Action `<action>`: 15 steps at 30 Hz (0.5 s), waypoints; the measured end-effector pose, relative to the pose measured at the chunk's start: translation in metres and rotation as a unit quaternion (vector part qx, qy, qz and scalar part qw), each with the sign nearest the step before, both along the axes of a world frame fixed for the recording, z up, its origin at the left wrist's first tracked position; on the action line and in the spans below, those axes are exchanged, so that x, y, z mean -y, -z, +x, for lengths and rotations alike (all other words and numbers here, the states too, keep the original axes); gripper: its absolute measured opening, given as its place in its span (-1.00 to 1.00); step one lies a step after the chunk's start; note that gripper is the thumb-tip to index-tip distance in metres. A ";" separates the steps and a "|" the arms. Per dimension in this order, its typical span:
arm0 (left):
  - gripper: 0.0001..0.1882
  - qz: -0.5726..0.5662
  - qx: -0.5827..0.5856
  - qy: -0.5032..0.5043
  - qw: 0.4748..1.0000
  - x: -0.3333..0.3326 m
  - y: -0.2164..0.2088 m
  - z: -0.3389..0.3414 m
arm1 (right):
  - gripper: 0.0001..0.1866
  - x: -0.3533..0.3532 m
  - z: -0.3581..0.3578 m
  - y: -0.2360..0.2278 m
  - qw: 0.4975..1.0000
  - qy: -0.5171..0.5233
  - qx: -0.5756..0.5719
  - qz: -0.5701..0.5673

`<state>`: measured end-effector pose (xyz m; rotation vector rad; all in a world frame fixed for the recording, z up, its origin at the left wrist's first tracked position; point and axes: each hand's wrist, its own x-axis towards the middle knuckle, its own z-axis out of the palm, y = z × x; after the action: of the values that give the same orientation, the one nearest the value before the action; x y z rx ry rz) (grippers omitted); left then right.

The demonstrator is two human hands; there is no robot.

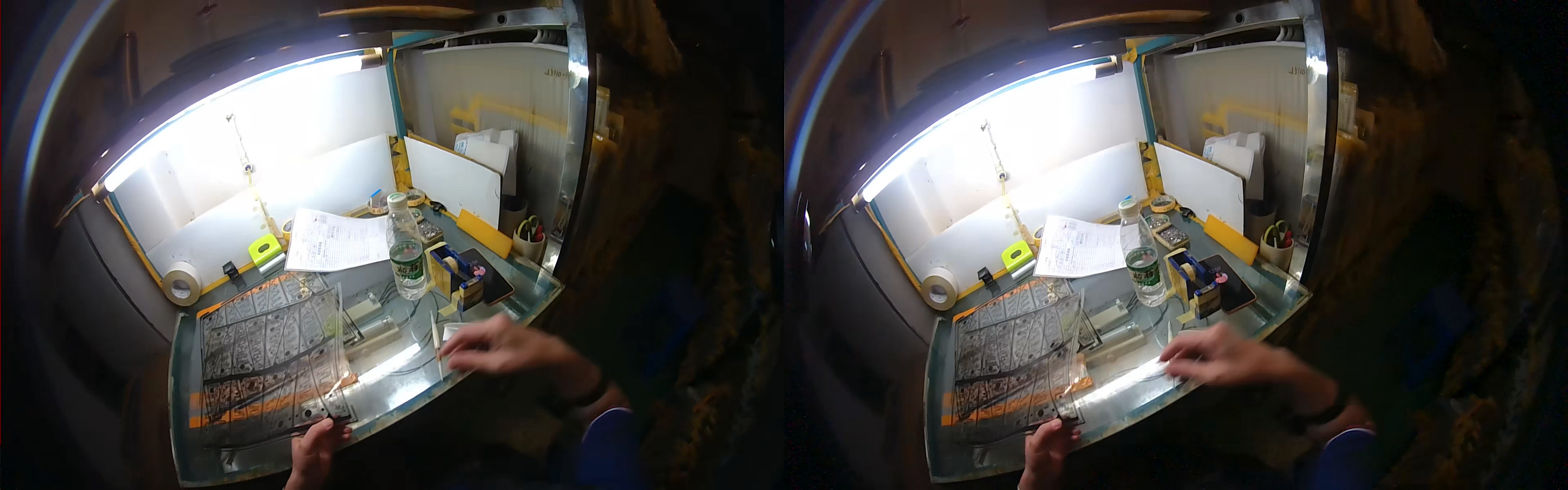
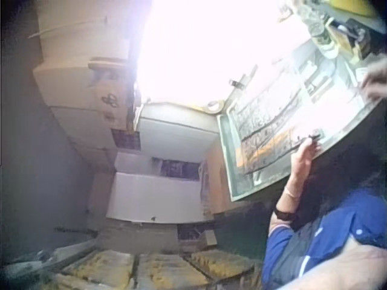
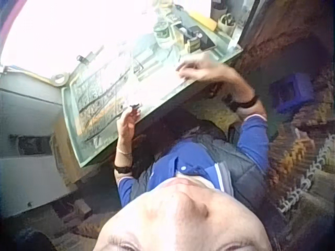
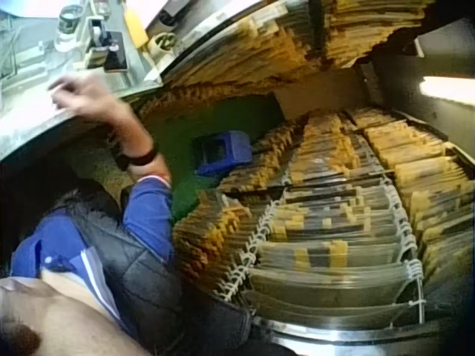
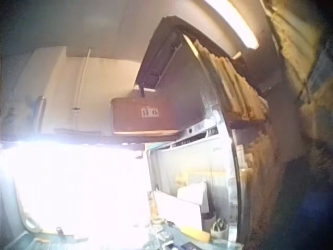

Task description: Inspecting and sorting large film negatives on a light table.

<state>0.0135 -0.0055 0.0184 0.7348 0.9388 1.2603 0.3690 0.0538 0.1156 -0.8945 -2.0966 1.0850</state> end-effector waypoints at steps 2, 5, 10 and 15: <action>-0.59 0.008 0.002 0.099 0.995 -0.003 0.013 -0.026 | -0.81 -0.029 0.046 -0.020 0.995 0.092 0.000 0.044; -0.61 0.011 0.033 0.100 0.994 -0.013 0.030 -0.034 | -0.84 -0.083 0.088 -0.059 0.934 0.306 0.125 0.135; -0.69 -0.020 0.090 0.051 0.994 -0.011 0.052 -0.046 | -0.84 -0.181 0.123 -0.063 0.857 0.270 0.366 0.243; -0.73 -0.104 0.054 0.039 0.992 -0.007 0.040 -0.046 | -0.84 -0.260 0.084 -0.043 0.851 0.166 0.440 0.235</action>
<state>-0.0325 0.0011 -0.0213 0.5295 0.9285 1.1028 0.4533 0.3139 0.1588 -1.5986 -2.5682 -0.1109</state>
